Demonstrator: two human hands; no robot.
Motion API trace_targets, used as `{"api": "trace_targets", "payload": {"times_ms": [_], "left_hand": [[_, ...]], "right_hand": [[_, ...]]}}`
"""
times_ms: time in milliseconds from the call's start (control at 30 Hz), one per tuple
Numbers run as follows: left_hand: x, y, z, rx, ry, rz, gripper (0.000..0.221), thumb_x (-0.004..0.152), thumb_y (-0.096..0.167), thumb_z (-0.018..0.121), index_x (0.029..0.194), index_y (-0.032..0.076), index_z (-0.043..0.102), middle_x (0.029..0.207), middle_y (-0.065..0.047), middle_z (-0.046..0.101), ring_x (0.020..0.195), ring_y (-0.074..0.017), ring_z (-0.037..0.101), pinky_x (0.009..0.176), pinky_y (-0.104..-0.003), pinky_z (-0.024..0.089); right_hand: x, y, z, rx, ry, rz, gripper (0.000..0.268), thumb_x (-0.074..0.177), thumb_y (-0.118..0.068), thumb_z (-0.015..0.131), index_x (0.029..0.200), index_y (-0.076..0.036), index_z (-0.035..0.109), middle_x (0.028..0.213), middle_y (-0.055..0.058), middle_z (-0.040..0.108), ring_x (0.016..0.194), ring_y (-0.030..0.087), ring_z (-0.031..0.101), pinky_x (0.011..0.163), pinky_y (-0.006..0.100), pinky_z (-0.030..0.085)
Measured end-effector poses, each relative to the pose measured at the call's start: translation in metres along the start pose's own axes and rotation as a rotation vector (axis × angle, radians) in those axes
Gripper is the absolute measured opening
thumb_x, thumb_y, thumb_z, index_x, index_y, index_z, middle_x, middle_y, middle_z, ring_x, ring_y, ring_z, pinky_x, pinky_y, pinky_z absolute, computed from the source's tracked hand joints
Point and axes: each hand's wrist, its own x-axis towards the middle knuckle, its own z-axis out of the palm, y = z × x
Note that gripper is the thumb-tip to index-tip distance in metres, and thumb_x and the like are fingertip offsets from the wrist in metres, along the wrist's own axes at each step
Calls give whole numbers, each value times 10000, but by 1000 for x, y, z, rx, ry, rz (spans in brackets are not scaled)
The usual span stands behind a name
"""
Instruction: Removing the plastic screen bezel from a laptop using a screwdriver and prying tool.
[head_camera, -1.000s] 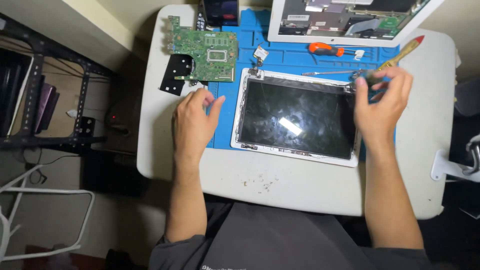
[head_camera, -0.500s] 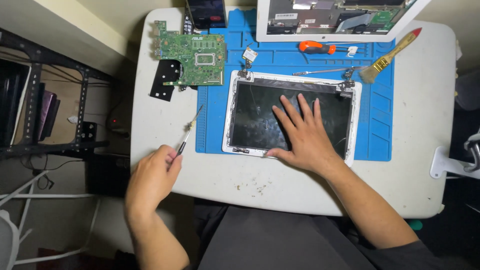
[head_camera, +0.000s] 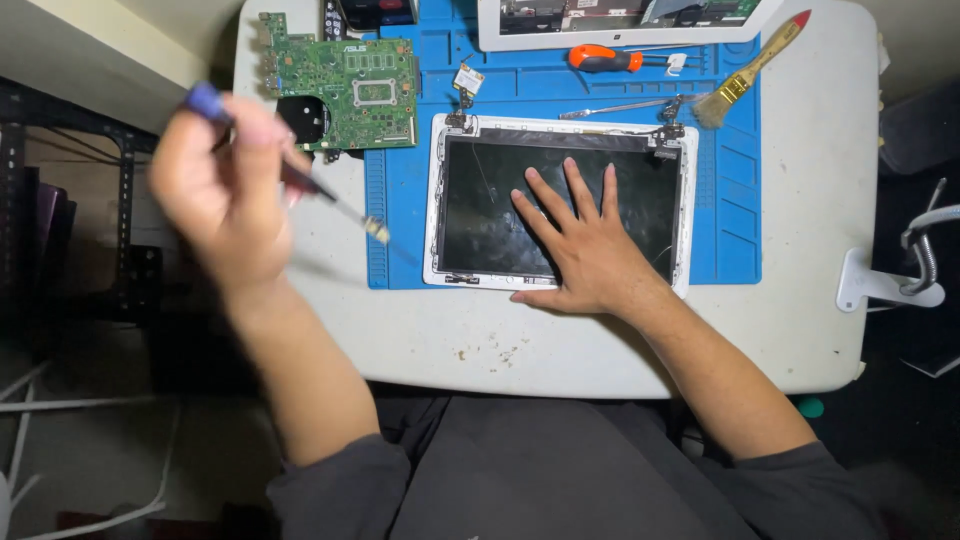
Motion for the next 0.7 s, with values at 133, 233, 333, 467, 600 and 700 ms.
{"api": "trace_targets", "payload": {"times_ms": [133, 233, 333, 467, 600, 700], "left_hand": [[36, -33, 51, -50, -76, 23, 258, 1151, 281, 449, 1068, 46, 517, 881, -147, 683, 632, -141, 539, 550, -237, 447], [36, -54, 70, -92, -44, 70, 255, 1127, 269, 426, 1024, 53, 515, 739, -134, 633, 577, -150, 469, 574, -295, 382], [23, -42, 67, -26, -114, 89, 319, 1138, 319, 308, 1008, 61, 443, 647, -81, 560, 570, -186, 554, 617, -314, 447], [15, -32, 62, -27, -77, 104, 307, 1134, 280, 278, 991, 39, 404, 608, -72, 460, 532, -187, 476, 607, -315, 398], [15, -47, 74, 43, 80, 150, 280, 1113, 216, 257, 958, 29, 397, 594, -70, 472, 517, -199, 484, 583, -328, 415], [12, -70, 83, 49, 56, 145, 295, 1106, 208, 252, 901, 38, 380, 625, -59, 460, 538, -203, 480, 602, -346, 441]], "right_hand": [[-2, 5, -1, -22, 8, -19, 1139, 833, -888, 384, 1649, -132, 139, 1706, 147, 112, 1522, 507, 62, 1134, 762, 28], [-5, 11, -1, -45, -17, -39, 1142, 819, -887, 400, 1650, -152, 132, 1708, 124, 109, 1526, 484, 67, 1140, 751, 36], [-7, 15, -4, 0, 3, -66, 1114, 823, -865, 415, 1651, -166, 155, 1707, 117, 147, 1536, 476, 78, 1153, 747, 31], [-6, 16, -4, 25, 10, -68, 1128, 808, -861, 436, 1652, -168, 152, 1711, 116, 137, 1541, 475, 67, 1159, 744, 12], [-5, 17, -6, 47, 20, -67, 1164, 778, -885, 465, 1648, -168, 171, 1711, 116, 139, 1543, 475, 71, 1157, 748, 17], [-5, 18, -4, 37, 20, -71, 1174, 775, -881, 484, 1652, -178, 145, 1713, 118, 129, 1544, 477, 64, 1156, 748, 16]]}}
